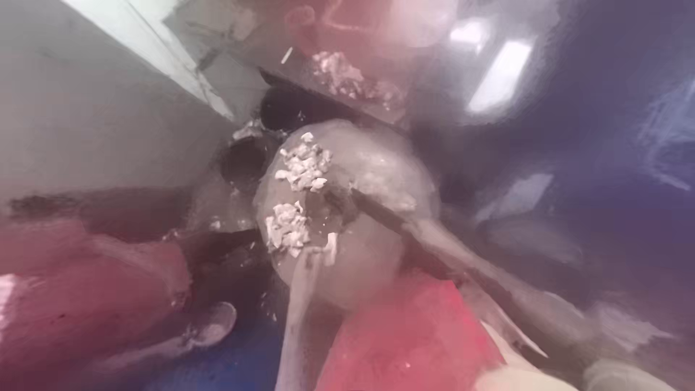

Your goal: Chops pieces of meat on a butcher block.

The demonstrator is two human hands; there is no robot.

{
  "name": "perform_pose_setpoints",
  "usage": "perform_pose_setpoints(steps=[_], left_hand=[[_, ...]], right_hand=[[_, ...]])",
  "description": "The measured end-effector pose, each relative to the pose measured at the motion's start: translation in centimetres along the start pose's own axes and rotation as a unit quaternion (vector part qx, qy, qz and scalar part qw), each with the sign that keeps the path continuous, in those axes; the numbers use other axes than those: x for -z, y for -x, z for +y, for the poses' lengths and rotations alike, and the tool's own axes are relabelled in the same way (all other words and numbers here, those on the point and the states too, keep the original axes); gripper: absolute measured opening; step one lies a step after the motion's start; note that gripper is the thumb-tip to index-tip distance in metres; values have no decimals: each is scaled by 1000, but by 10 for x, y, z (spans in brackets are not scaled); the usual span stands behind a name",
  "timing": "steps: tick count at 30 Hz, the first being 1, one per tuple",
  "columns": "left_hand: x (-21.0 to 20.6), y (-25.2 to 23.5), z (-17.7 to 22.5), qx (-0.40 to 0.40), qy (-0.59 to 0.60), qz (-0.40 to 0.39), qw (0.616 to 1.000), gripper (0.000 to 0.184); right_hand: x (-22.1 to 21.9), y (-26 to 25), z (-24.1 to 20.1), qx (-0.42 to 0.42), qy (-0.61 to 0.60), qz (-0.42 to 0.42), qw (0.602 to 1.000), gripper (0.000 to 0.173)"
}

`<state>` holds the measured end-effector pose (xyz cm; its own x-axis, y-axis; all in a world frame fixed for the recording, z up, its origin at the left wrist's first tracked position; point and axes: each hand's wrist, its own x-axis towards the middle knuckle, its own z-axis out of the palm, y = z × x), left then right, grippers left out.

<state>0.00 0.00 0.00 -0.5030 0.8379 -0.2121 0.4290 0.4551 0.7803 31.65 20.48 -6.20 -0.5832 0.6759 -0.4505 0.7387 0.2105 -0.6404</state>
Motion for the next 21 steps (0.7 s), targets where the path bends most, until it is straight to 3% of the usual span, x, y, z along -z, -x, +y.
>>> perform_pose_setpoints(steps=[2, 4, 6, 11, 14, 21], left_hand=[[0, 6, 16, 3, 61, -2, 998, 24], [-7, 5, 15, -1, 111, -11, 994, 25], [-21, -5, -1, 23, 135, -28, 990, 26], [-80, -24, -88, 120, 176, -28, 977, 37], [-81, -17, -93, 128, 194, -28, 972, 37], [-84, -21, -109, 108, 235, -18, 966, 33]], right_hand=[[-6, 4, -14, -9, -4, 40, 999, 49], [-15, 14, -23, -8, -46, 28, 998, 50], [-29, 19, -21, -4, -86, 6, 996, 54], [-55, 26, 5, -8, -102, -36, 994, 58], [-56, 36, 0, -54, -93, -12, 994, 59], [-65, 44, -35, -22, -125, 35, 991, 52]])
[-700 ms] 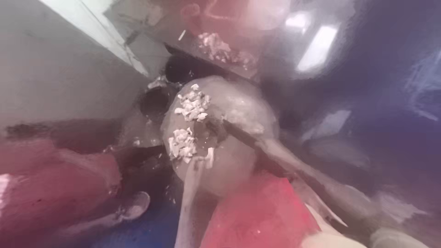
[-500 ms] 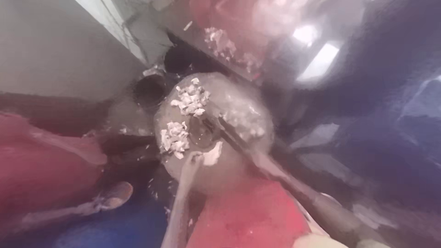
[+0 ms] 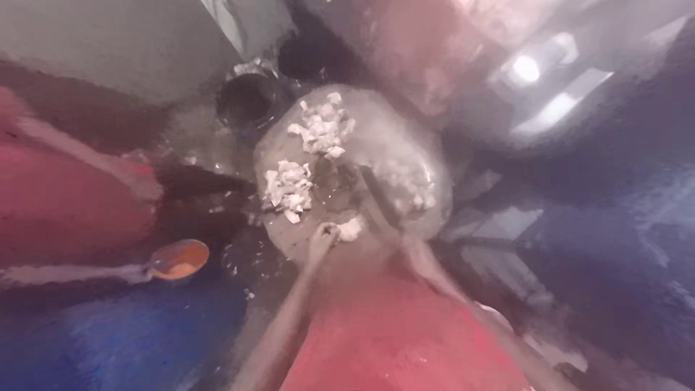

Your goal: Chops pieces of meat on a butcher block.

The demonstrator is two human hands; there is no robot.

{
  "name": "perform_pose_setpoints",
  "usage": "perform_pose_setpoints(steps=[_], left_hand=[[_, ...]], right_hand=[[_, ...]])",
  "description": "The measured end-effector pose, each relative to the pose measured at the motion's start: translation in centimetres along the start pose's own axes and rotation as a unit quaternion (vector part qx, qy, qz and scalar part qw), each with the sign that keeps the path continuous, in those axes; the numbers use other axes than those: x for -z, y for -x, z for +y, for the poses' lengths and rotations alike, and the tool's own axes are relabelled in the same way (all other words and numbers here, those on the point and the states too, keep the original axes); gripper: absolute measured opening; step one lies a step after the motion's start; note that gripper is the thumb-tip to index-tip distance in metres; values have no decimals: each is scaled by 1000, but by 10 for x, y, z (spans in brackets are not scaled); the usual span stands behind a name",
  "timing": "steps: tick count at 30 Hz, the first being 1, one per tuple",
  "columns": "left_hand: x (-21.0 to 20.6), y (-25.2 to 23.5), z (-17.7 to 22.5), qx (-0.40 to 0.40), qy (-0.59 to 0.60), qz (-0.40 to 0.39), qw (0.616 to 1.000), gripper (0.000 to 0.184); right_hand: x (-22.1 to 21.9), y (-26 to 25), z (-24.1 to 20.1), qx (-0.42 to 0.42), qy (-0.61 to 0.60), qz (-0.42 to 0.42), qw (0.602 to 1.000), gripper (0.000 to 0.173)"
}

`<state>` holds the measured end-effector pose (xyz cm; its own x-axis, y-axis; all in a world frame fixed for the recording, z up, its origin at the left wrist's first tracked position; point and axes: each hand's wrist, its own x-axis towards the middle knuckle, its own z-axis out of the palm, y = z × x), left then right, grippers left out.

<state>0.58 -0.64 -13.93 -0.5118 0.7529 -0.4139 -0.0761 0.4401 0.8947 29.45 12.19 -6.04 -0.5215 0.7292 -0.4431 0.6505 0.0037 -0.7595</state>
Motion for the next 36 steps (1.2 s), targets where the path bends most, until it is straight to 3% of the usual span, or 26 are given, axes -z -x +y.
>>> perform_pose_setpoints(steps=[4, 6, 9, 13, 20, 24, 31, 36], left_hand=[[-1, -5, -2, -48, -59, -29, 997, 35], [25, 1, -4, -36, -55, -22, 998, 36], [6, -5, -15, -29, -16, -62, 998, 39], [10, -4, -11, -14, -27, -55, 998, 39], [11, -1, -9, -26, -32, -53, 998, 36], [7, -4, -17, -21, -7, -52, 998, 34], [11, 9, -2, -23, -26, -38, 999, 34], [4, -1, -7, -34, -73, -33, 996, 31]], right_hand=[[-7, -8, 7, -16, 58, -28, 998, 49], [-27, -16, -2, 17, 81, -48, 995, 49], [-15, 5, -27, -25, 117, -40, 992, 49], [-40, -1, -30, -27, 160, -75, 984, 51], [-29, 7, -32, 7, 115, -17, 993, 50], [-23, -4, -16, -20, 148, -2, 989, 50], [-32, 20, -58, 81, 80, -14, 993, 47], [-39, -14, -34, -41, 215, -101, 971, 55]])
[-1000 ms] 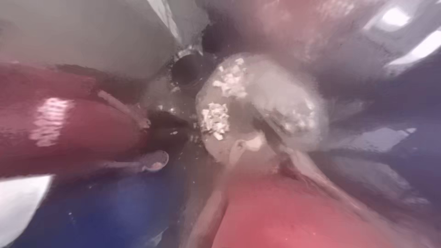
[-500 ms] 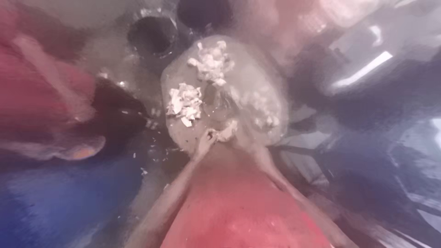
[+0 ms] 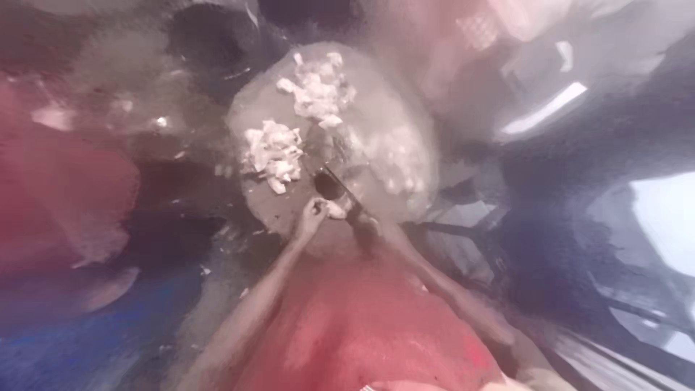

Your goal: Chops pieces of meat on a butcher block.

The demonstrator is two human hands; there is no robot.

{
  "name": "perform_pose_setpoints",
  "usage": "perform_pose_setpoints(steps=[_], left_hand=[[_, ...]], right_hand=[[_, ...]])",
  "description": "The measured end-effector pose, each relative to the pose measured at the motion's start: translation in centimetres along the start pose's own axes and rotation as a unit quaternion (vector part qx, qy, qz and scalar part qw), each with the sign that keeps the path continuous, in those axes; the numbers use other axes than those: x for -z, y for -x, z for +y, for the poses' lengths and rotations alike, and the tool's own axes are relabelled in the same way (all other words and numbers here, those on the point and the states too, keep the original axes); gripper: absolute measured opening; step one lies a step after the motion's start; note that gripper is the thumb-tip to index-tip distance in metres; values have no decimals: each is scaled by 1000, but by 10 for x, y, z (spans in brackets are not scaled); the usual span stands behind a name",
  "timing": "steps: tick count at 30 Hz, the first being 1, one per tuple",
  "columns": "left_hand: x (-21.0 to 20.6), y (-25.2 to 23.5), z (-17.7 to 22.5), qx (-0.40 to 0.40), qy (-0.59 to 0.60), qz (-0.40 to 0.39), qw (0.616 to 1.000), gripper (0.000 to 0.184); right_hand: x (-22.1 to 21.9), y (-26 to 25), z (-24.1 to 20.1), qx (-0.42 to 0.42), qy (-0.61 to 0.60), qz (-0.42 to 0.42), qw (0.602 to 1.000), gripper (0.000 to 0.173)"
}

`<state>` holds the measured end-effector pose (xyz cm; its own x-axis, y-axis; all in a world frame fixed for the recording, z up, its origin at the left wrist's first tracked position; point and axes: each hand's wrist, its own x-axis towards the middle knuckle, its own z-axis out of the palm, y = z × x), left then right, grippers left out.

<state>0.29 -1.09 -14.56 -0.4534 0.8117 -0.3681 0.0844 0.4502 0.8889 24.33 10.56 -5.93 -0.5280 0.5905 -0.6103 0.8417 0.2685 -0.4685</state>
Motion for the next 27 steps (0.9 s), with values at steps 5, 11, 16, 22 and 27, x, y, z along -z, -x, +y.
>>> perform_pose_setpoints(steps=[5, 11, 16, 22, 27], left_hand=[[2, 28, 5, 21, -104, 23, 994, 42], [-4, 36, 11, 11, -99, 47, 994, 35], [6, 60, 13, 39, -202, 55, 977, 39], [1, 72, 8, 28, -216, 48, 975, 32], [4, 70, -3, -32, -285, -26, 958, 34]], right_hand=[[20, 50, -40, 137, -144, 72, 977, 57], [-21, 17, -12, 39, -20, -27, 999, 59], [-5, 37, -39, 87, -81, 14, 993, 55], [-21, 36, -41, 114, -71, -63, 989, 56], [-21, 16, -19, 30, -6, -63, 998, 57]])
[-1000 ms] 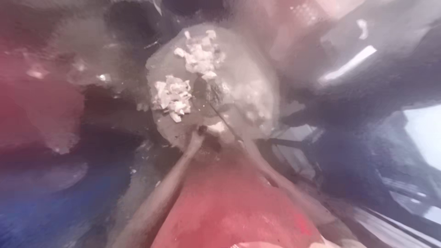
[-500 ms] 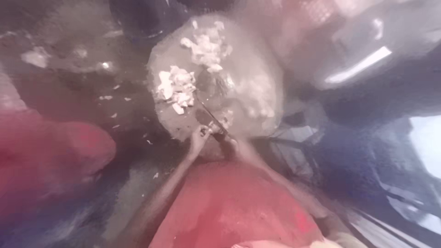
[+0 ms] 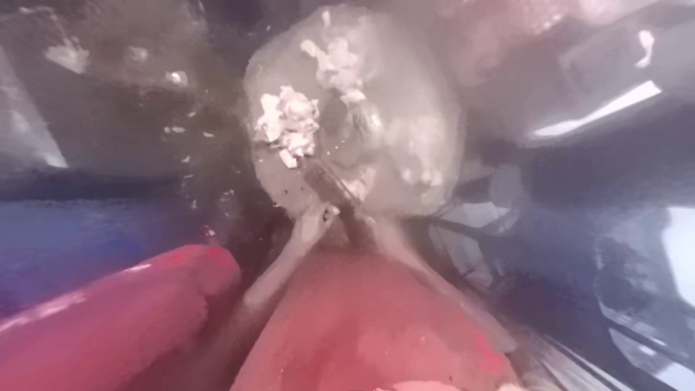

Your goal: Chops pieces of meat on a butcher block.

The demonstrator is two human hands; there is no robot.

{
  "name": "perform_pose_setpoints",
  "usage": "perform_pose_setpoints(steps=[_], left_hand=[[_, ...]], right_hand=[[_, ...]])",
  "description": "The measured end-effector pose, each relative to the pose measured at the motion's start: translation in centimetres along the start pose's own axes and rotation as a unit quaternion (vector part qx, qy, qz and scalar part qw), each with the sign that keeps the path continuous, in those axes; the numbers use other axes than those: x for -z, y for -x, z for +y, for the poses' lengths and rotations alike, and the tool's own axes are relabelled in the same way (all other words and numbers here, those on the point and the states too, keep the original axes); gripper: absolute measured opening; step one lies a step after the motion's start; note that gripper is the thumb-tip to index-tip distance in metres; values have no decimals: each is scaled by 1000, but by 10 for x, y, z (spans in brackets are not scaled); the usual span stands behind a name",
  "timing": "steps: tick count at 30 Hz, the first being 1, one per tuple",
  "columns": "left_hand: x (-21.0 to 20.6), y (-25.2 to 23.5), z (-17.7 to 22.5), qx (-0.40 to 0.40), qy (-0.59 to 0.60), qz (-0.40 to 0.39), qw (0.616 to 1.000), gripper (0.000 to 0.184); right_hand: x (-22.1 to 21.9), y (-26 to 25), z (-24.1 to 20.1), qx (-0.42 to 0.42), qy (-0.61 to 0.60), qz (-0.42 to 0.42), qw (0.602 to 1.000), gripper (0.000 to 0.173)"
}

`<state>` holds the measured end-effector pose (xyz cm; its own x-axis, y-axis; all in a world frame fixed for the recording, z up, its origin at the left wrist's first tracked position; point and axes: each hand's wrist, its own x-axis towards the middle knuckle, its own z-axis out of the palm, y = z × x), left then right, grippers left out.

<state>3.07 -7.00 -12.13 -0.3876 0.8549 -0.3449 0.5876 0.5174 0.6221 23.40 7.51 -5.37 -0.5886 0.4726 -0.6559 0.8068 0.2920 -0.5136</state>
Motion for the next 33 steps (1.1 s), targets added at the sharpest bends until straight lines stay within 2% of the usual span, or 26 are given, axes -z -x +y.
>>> perform_pose_setpoints(steps=[3, 5, 8, 10, 12, 14, 16, 18, 20, 23, 25, 27, 31, 33], left_hand=[[29, -7, 2, -7, 38, -79, 996, 36], [46, -16, 19, 30, 63, -59, 996, 40], [36, -52, 39, -1, 33, -10, 999, 66], [23, -76, 59, -37, -20, -31, 999, 80], [9, -87, 83, -65, -64, -69, 993, 63], [10, -85, 111, -60, -93, -139, 984, 53], [25, -76, 140, -61, -65, -151, 985, 43], [32, -80, 154, -32, -10, -145, 989, 44], [32, -88, 145, -44, 13, -120, 992, 50], [34, -118, 118, -86, -21, -113, 990, 39], [48, -134, 110, -51, -26, -109, 992, 35], [68, -138, 103, -39, -93, -97, 990, 38], [124, -120, 93, -6, -40, 38, 998, 29], [134, -123, 53, -36, -24, 137, 990, 31]], right_hand=[[15, 16, 17, 1, -18, 126, 992, 54], [14, 22, 48, -3, -73, 188, 979, 53], [5, 28, 90, -46, -126, 217, 967, 49], [-8, 27, 114, -84, -146, 211, 963, 53], [-17, 25, 130, -86, -161, 224, 957, 55], [-20, 26, 122, -99, -216, 233, 943, 55], [-22, 28, 109, -119, -268, 248, 923, 53], [-23, 29, 107, -117, -268, 252, 922, 51], [-24, 27, 111, -90, -258, 260, 926, 47], [-29, 23, 123, -66, -243, 263, 931, 43], [-30, 23, 123, -63, -237, 251, 936, 43], [-27, 26, 123, -45, -223, 243, 943, 43], [-19, 27, 118, -53, -200, 233, 950, 41], [-20, 28, 120, -46, -194, 241, 950, 40]])
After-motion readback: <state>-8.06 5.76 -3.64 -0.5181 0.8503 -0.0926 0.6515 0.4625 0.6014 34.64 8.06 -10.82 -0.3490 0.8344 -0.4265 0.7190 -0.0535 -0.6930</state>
